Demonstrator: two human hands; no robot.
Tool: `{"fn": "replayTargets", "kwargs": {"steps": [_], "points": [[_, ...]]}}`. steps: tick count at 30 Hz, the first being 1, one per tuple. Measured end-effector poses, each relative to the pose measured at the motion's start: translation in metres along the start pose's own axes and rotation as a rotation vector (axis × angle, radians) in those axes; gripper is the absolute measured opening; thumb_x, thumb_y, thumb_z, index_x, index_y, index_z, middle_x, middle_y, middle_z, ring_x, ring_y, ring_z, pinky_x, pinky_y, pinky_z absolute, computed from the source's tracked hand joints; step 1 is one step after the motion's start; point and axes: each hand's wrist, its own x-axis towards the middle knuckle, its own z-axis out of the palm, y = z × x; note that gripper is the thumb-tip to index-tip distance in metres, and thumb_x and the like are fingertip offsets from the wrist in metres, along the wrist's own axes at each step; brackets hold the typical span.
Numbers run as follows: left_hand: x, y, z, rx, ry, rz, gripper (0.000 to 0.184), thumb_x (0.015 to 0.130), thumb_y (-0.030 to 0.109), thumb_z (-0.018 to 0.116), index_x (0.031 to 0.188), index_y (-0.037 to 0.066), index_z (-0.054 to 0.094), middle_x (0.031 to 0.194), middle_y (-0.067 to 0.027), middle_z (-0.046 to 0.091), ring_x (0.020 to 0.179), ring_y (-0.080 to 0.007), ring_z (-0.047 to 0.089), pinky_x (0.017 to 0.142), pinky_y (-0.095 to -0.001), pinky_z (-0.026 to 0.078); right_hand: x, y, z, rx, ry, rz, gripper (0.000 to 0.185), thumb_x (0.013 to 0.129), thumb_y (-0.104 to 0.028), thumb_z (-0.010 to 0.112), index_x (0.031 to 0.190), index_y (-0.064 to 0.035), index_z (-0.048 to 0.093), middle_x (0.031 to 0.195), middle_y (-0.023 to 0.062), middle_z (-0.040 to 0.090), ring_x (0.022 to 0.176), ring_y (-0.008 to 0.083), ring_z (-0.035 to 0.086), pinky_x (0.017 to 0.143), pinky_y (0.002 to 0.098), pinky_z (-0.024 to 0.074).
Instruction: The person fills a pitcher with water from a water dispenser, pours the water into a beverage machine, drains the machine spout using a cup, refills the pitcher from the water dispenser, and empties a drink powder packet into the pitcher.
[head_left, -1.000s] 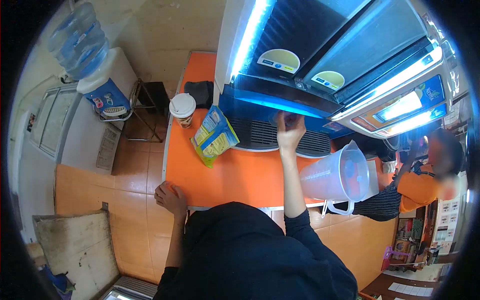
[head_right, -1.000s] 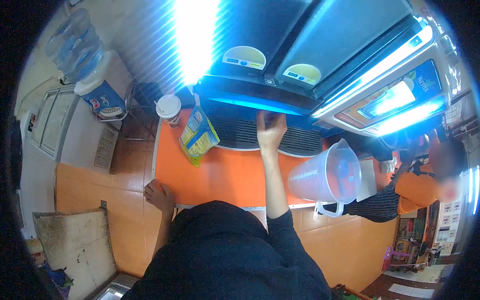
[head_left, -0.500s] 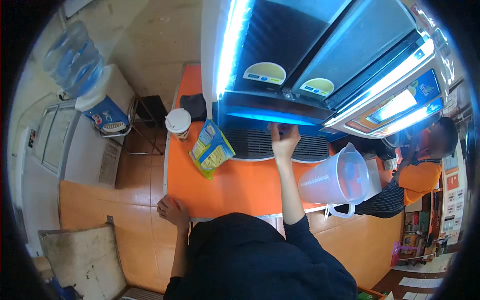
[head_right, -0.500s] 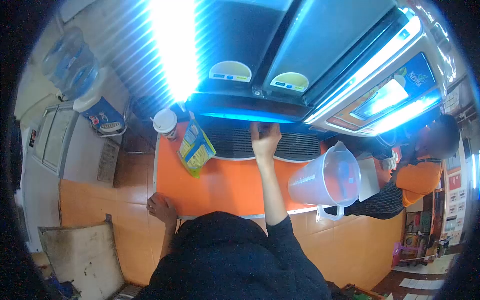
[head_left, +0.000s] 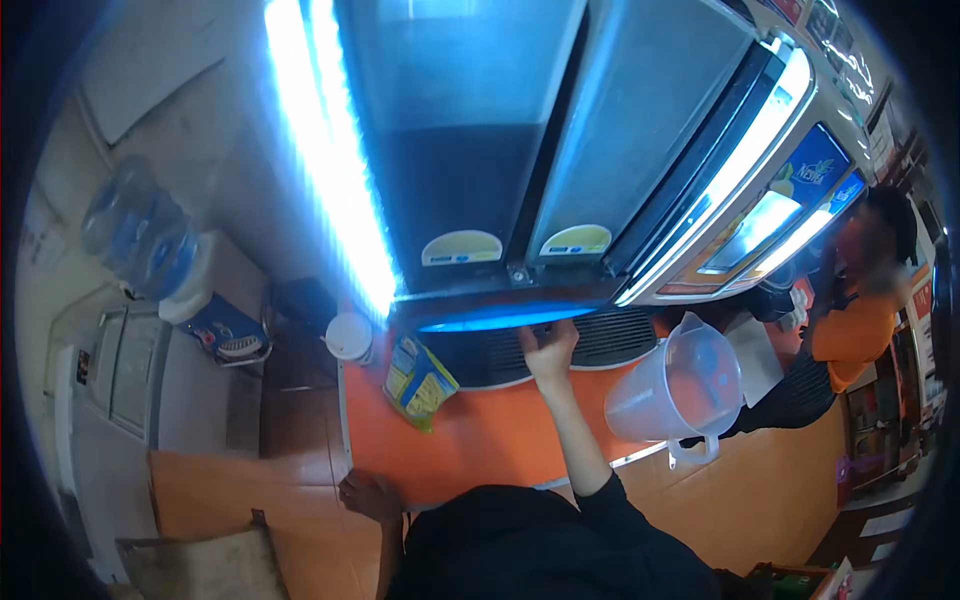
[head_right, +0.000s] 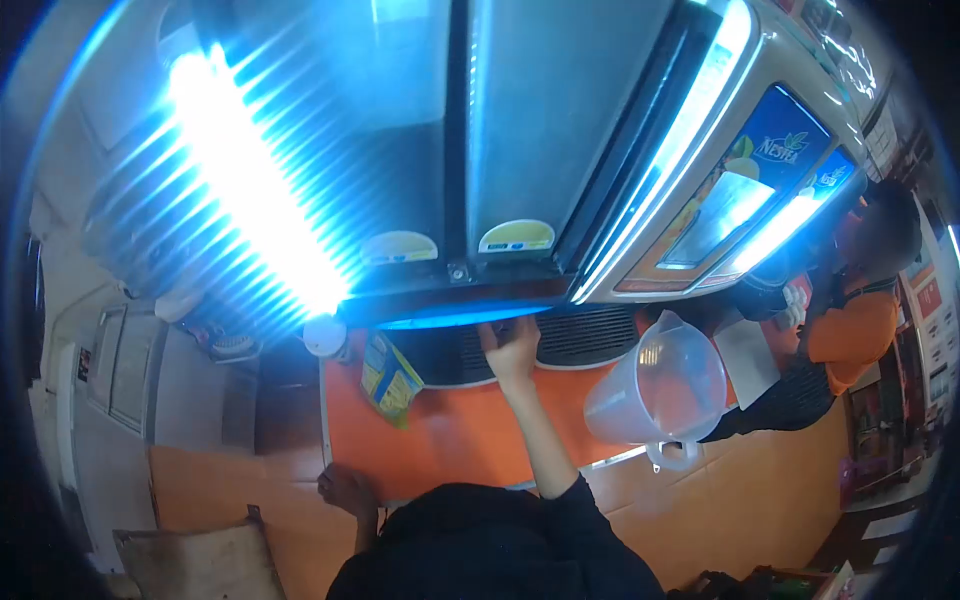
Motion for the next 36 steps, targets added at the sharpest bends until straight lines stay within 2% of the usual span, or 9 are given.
{"fn": "replayTargets", "kwargs": {"steps": [4,5,6,8,9,12,16,25,36], "points": [[-0.008,-0.018,0.025,0.110,0.076,0.059,0.060,0.085,0.054,0.038,0.109,0.001,0.048,0.107,-0.0188,0.047,0.104,-0.0376,0.045,0.083,-0.0482,0.037,-0.006,0.013,-0.001,-0.018,-0.025,0.006,0.038,0.074,-0.015,0.075,0.105,-0.0022,0.057,0.088,0.0145,0.063,0.072,0.0276,0.061,0.064,0.0348,0.0492],[-0.007,-0.022,0.038,0.217,0.141,0.108,0.058,0.085,0.053,0.039,0.108,0.001,0.049,0.107,-0.0182,0.047,0.104,-0.0373,0.045,0.082,-0.0478,0.038,-0.012,0.014,0.000,0.119,-0.058,0.183,0.037,0.073,-0.009,0.074,0.105,0.0015,0.059,0.098,0.0142,0.066,0.092,0.0245,0.064,0.081,0.0348,0.0490],[-0.003,-0.014,0.031,0.214,0.154,0.121,0.058,0.085,0.053,0.039,0.108,0.001,0.049,0.107,-0.0182,0.047,0.104,-0.0373,0.045,0.082,-0.0478,0.038,-0.011,0.014,-0.001,0.124,-0.040,0.182,0.037,0.073,-0.009,0.074,0.105,0.0015,0.059,0.098,0.0142,0.066,0.092,0.0245,0.064,0.081,0.0348,0.0490],[0.005,0.012,-0.003,0.201,-0.147,-0.078,0.053,0.085,0.050,0.039,0.106,0.002,0.049,0.106,-0.0173,0.048,0.103,-0.0367,0.045,0.082,-0.0478,0.038,-0.008,0.014,-0.006,-0.067,-0.074,-0.013,0.036,0.075,-0.013,0.072,0.105,0.0011,0.060,0.097,0.0144,0.066,0.091,0.0265,0.065,0.081,0.0358,0.0496],[0.006,0.009,0.005,0.200,-0.136,-0.068,0.053,0.085,0.050,0.039,0.106,0.002,0.049,0.106,-0.0173,0.048,0.103,-0.0367,0.045,0.082,-0.0478,0.038,-0.013,0.023,-0.003,0.001,-0.103,0.041,0.042,0.075,-0.026,0.072,0.109,-0.0039,0.059,0.103,0.0176,0.063,0.097,0.0403,0.059,0.084,0.0452,0.0469],[0.001,-0.003,0.019,0.298,-0.139,-0.080,0.052,0.087,0.046,0.038,0.113,0.002,0.049,0.113,-0.0185,0.048,0.107,-0.0375,0.044,0.086,-0.0483,0.038,-0.016,0.024,-0.003,-0.029,-0.128,0.059,0.044,0.077,-0.031,0.071,0.110,-0.0051,0.059,0.107,0.0183,0.062,0.101,0.0404,0.057,0.085,0.0461,0.0460],[0.001,0.014,0.006,0.314,-0.106,-0.036,0.055,0.088,0.044,0.039,0.120,0.000,0.047,0.120,-0.0206,0.047,0.112,-0.0396,0.043,0.091,-0.0504,0.036,-0.025,0.031,-0.002,-0.078,-0.163,0.083,0.046,0.078,-0.036,0.069,0.112,-0.0074,0.060,0.109,0.0184,0.061,0.101,0.0397,0.057,0.087,0.0464,0.0453],[0.015,0.020,0.022,0.314,-0.075,-0.026,0.055,0.088,0.044,0.040,0.121,0.000,0.047,0.120,-0.0209,0.047,0.113,-0.0399,0.042,0.092,-0.0506,0.035,-0.006,0.008,-0.008,0.029,-0.120,0.063,0.024,0.073,-0.024,0.071,0.086,-0.0051,0.064,0.089,0.0136,0.065,0.085,0.0342,0.063,0.076,0.0421,0.0490],[0.024,0.026,0.025,0.320,-0.079,-0.035,0.056,0.088,0.044,0.040,0.122,0.000,0.046,0.121,-0.0212,0.047,0.114,-0.0402,0.042,0.093,-0.0509,0.034,0.000,-0.004,-0.013,0.110,-0.149,0.189,0.032,0.073,-0.017,0.070,0.099,-0.0010,0.062,0.096,0.0155,0.065,0.093,0.0327,0.062,0.083,0.0402,0.0480]]}}
